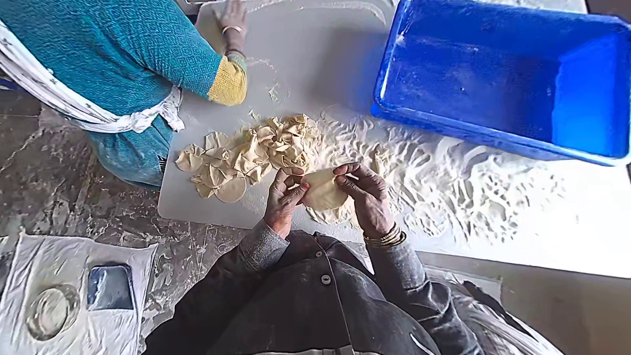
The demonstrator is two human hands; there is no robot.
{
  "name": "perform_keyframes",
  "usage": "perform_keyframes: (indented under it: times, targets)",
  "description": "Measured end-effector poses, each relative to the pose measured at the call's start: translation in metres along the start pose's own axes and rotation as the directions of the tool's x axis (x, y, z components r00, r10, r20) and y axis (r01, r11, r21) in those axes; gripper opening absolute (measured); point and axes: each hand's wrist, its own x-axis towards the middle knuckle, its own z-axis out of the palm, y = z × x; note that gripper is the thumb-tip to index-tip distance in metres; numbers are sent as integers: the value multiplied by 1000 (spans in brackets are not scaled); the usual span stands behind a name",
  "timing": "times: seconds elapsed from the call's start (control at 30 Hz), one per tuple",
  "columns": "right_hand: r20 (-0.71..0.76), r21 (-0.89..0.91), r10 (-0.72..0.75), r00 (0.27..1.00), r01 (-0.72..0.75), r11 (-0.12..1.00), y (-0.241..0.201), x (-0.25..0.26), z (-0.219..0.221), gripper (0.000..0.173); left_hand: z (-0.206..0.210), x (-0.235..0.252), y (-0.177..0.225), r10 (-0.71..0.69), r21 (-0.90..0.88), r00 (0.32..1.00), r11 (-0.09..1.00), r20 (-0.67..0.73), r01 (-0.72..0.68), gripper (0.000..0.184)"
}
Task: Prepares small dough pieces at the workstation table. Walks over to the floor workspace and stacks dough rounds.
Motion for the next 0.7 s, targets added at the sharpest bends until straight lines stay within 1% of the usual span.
perform_keyframes:
  times: [0.03, 0.1, 0.13, 0.17, 0.2, 0.23, 0.27, 0.3, 0.33, 0.37, 0.47, 0.5, 0.53, 0.6, 0.63, 0.7]
  targets:
    - [-8, -4, -23, 1000, 23, 1000, 1, -5, -3, 18, 0, -1, -2, 14, 25, 999, 1000, 46, -15, 24]
    - [-19, -42, -68, 997, 67, 997, 5, -16, -9, 19, -2, -1, -8, 31, 82, 991, 996, 131, -42, 21]
    - [-15, -103, -78, 997, 76, 992, 9, -21, -14, 19, -6, 2, -14, 17, 139, 981, 989, 194, -45, 21]
    - [-11, -223, -66, 998, 62, 973, 16, -26, -20, 19, -11, 5, -21, -25, 246, 963, 968, 268, -43, 24]
    - [-8, -418, -17, 1000, 13, 908, 25, -31, -27, 20, -18, 9, -28, -97, 397, 940, 917, 328, -44, 29]
    - [-14, -632, 84, 996, -74, 771, 32, -35, -34, 23, -24, 11, -35, -172, 545, 918, 837, 357, -55, 35]
    - [-29, -766, 195, 980, -147, 626, 35, -36, -38, 26, -30, 12, -41, -214, 654, 911, 752, 352, -76, 39]
    - [-60, -825, 236, 970, -182, 536, 37, -33, -41, 29, -35, 14, -41, -216, 722, 920, 685, 327, -96, 41]
    - [-90, -852, 213, 973, -186, 489, 37, -26, -41, 29, -39, 16, -38, -179, 755, 939, 645, 294, -114, 42]
    - [-105, -860, 175, 979, -178, 478, 35, -19, -39, 29, -45, 16, -35, -128, 766, 958, 632, 258, -122, 42]
    - [-74, -874, 120, 990, -122, 469, 22, 22, -22, 29, -61, 12, -26, -39, 740, 985, 665, 169, -101, 39]
    - [-73, -882, 137, 988, -128, 454, 22, 41, -15, 29, -64, 11, -25, -37, 730, 988, 678, 147, -83, 38]
    - [-82, -888, 188, 979, -157, 431, 23, 62, -8, 31, -67, 10, -24, -45, 719, 990, 692, 132, -64, 38]
    - [-99, -900, 279, 955, -206, 384, 37, 99, 6, 42, -72, 3, -24, -74, 674, 991, 738, 113, -22, 39]
    - [-91, -905, 286, 954, -199, 375, 48, 114, 11, 44, -74, -1, -24, -100, 645, 989, 765, 105, 9, 39]
    - [-45, -918, 261, 964, -143, 370, 63, 132, 23, 37, -79, -8, -24, -121, 600, 988, 799, 91, 42, 40]
